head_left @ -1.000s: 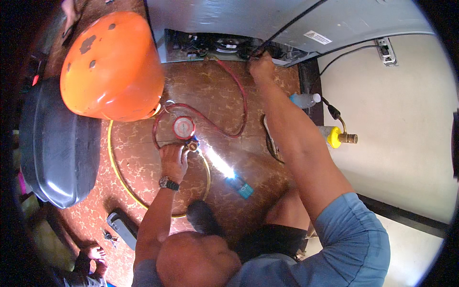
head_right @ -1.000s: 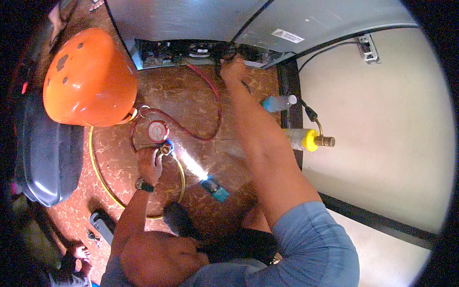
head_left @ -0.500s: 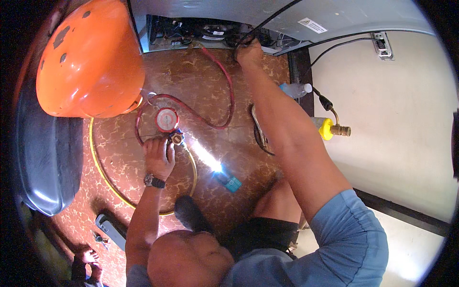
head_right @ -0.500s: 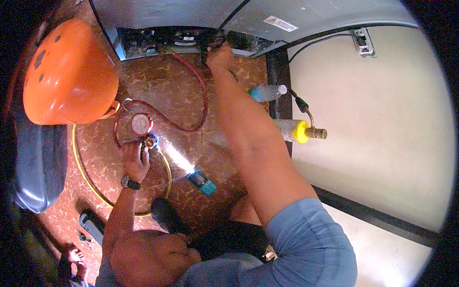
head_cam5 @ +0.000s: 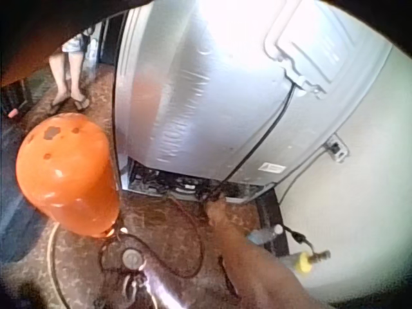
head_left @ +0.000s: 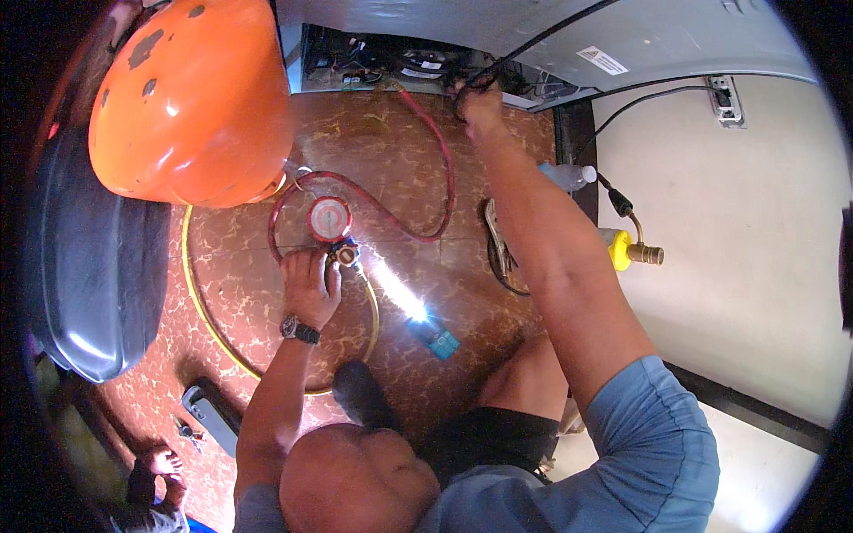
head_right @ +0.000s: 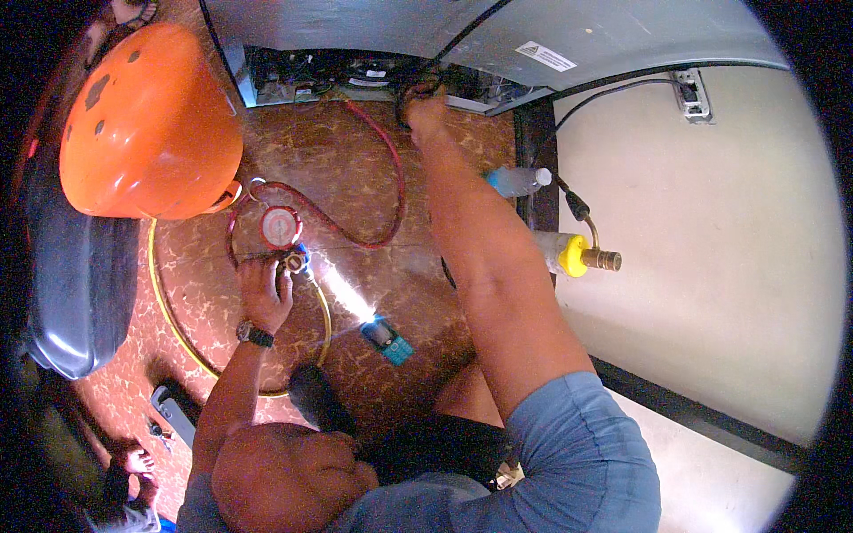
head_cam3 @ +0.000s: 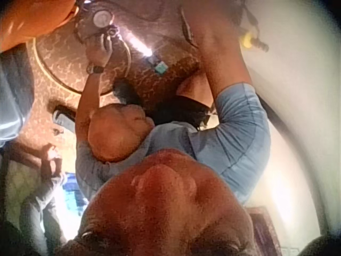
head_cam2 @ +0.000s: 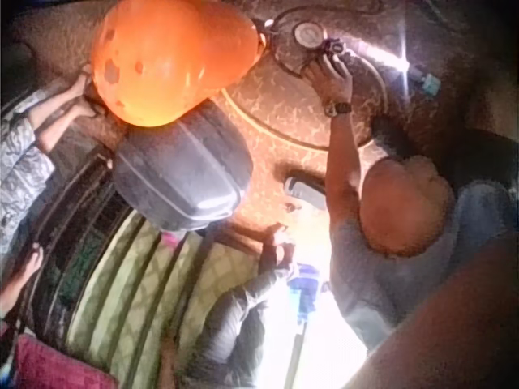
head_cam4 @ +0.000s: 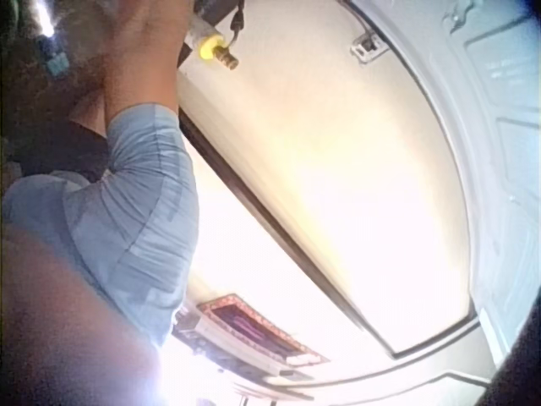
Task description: The person works on the rear compressor area of a refrigerator, using a mobile phone flashlight, handling a refrigerant tank, and connecting hoses to a manifold gauge set.
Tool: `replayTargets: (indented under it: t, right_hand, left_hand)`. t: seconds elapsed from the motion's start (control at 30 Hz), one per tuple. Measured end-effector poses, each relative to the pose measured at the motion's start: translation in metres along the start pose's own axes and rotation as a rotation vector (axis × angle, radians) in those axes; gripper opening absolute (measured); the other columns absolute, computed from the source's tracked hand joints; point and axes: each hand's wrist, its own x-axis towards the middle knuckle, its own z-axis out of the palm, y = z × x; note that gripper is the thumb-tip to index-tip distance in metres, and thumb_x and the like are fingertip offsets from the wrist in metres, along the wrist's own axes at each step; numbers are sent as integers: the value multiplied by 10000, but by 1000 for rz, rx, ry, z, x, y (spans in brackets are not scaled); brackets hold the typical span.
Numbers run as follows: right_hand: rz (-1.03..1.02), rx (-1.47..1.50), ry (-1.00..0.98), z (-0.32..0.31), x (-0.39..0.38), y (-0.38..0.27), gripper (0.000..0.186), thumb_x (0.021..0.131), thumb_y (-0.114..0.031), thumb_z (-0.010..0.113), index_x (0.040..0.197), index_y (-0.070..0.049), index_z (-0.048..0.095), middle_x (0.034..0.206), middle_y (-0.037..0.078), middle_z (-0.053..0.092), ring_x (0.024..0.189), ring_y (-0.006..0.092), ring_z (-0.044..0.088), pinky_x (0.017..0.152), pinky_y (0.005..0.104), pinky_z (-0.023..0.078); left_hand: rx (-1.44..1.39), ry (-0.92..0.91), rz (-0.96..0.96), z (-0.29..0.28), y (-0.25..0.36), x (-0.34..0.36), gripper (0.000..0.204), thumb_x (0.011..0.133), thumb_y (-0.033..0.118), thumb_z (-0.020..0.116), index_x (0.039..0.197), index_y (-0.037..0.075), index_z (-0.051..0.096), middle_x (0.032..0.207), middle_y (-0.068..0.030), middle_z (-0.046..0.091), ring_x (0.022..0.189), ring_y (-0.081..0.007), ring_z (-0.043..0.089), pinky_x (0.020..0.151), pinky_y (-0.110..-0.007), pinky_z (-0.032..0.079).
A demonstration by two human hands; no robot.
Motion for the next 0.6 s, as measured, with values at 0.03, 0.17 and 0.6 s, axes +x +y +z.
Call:
replayTargets:
  t: [0.03, 0.17, 0.6]
  right_hand:
    - [-25, -94, -16, 5, 2, 3, 206, 858, -5, 697, 1042, -67, 627, 953, 35, 689, 855, 193, 631, 759, 374, 510]
    - [-76, -224, -57, -11, 14, 4, 249, 848, -32, 732, 1077, -51, 637, 986, 53, 696, 868, 205, 633, 776, 383, 510]
    - [-236, -491, 1, -21, 29, 8, 434, 795, -141, 828, 1168, 2, 658, 1067, 111, 727, 942, 261, 652, 855, 380, 492]
  left_hand:
    - [14, 1, -7, -2, -2, -2, 305, 844, 154, 665, 1106, 14, 599, 1074, -179, 582, 1062, -380, 534, 989, -530, 391]
    - [25, -14, -2, 2, 0, 0, 312, 834, 147, 679, 1111, 22, 611, 1078, -179, 580, 1076, -387, 531, 998, -541, 385]
    - [62, 26, 14, 9, -1, -1, 297, 815, 134, 702, 1090, 57, 620, 1053, -131, 597, 1050, -340, 548, 1042, -540, 362]
